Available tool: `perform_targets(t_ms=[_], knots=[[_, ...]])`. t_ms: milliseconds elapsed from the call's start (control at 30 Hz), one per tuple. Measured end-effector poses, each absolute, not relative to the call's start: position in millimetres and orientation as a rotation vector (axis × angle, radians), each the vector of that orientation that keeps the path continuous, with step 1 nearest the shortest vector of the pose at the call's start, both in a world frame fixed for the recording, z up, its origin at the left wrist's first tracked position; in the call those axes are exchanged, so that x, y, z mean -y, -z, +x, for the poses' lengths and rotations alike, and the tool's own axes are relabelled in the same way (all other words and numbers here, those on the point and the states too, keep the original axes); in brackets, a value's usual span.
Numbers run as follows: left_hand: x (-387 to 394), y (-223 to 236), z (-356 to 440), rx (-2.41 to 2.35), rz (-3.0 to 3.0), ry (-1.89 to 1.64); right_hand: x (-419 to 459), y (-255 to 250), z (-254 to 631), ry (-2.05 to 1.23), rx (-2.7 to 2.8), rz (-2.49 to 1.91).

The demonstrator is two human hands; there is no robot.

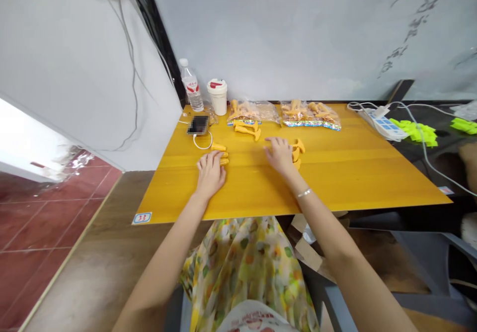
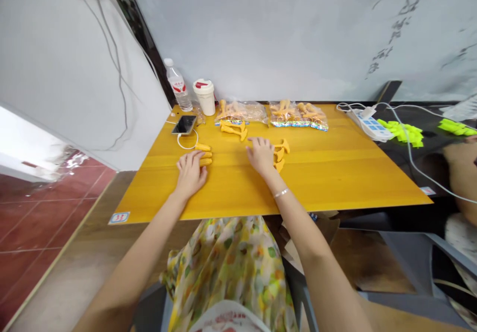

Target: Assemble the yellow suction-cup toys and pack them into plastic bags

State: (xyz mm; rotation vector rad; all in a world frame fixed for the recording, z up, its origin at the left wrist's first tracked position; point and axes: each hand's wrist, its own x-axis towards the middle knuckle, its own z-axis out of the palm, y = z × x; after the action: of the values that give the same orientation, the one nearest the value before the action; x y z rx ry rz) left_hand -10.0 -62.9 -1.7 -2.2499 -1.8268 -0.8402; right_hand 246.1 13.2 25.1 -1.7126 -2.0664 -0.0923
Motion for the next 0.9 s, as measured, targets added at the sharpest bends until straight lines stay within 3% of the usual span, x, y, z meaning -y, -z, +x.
perform_targets(t_ms=[200,367,633,900], knots=[[62.3,4.4,-6.8,1.725,-2.229,0.834,-80.8,-34.6,189.4,0.078,2.331,-1.863],[62.0,5.5,-6.8,1.682,-2.209,0.841,-87.1,-35.8,178.3,0.089,2.436,-1.84],[62.1,5.9,-7.7,1.592,-2.198,0.968,-7.6,-43.4,202.6,0.175,2.468,-1.454],[60.0,18.5,-4.7,1.21,-2.467,0.958,71.0,-21.8,232.3,-0.202,2.31,-1.078]])
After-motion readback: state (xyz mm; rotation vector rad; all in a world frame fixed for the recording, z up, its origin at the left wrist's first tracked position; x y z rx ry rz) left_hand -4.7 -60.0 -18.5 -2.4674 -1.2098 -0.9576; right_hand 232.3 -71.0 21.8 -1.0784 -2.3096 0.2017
